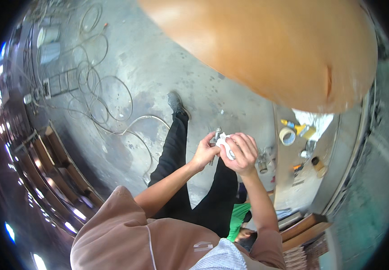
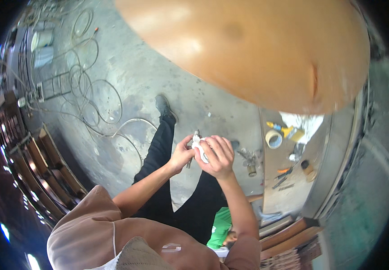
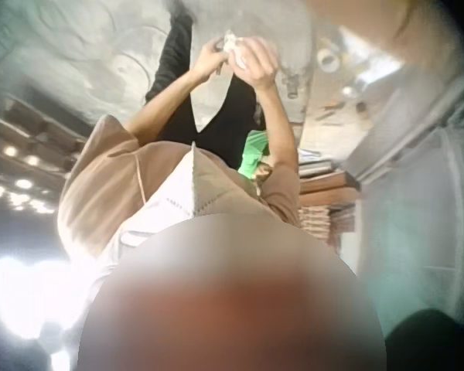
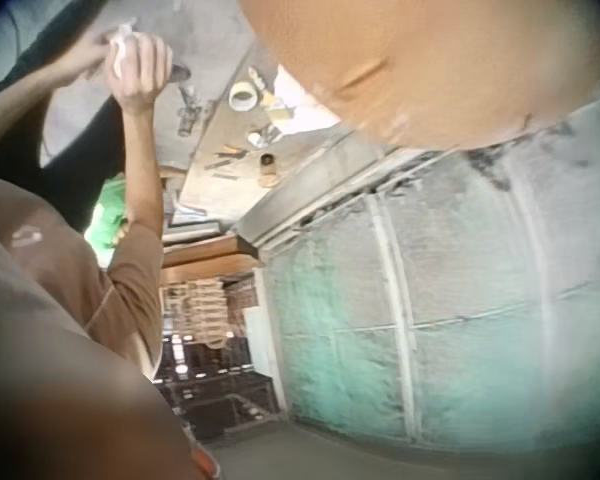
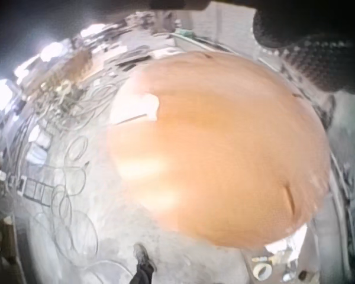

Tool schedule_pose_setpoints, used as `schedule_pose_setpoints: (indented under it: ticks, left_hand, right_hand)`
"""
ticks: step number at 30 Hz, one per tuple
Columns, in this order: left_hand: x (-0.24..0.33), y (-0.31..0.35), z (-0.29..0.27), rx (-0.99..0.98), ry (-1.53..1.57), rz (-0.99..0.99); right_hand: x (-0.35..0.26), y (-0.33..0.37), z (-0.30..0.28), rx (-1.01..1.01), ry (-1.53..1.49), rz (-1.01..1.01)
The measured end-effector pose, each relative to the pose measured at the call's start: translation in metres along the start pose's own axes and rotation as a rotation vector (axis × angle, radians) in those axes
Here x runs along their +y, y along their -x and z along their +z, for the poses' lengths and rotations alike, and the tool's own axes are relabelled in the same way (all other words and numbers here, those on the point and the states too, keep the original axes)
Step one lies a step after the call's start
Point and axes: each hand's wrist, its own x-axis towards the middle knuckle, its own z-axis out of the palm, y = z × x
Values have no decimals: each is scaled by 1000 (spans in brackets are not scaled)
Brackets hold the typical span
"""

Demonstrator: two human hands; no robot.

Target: The person pours a dark liquid from a can into a small metal cup, then wraps the cup with a white cloth and secures it with tape. They then attach a hose to the wrapped assembly.

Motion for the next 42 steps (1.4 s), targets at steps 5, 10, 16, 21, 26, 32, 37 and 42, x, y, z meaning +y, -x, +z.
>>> schedule_pose_setpoints:
  ticks: [5,10,16,21,26,32,37,42]
  left_hand:
    - [89,10,-145,226,-10,64]
    - [175,28,-271,332,128,204]
    - [246,25,-403,470,48,228]
    - [270,22,-523,532,364,244]
    - [249,16,-608,817,831,218]
    - [247,41,-675,929,1264,50]
    - [268,-3,-757,949,1460,-57]
    - [323,-44,-838,981,1561,39]
  right_hand:
    - [-88,-126,107,-171,-77,-43]
    - [-159,-246,209,-287,-209,-228]
    - [-228,-343,315,-429,-290,-248]
    - [-241,-417,381,-562,-382,4]
    - [-145,-504,486,-623,-823,908]
    - [-37,-605,602,-556,-489,1410]
    - [3,-655,759,-537,-337,1348]
    - [0,-667,979,-808,-244,1265]
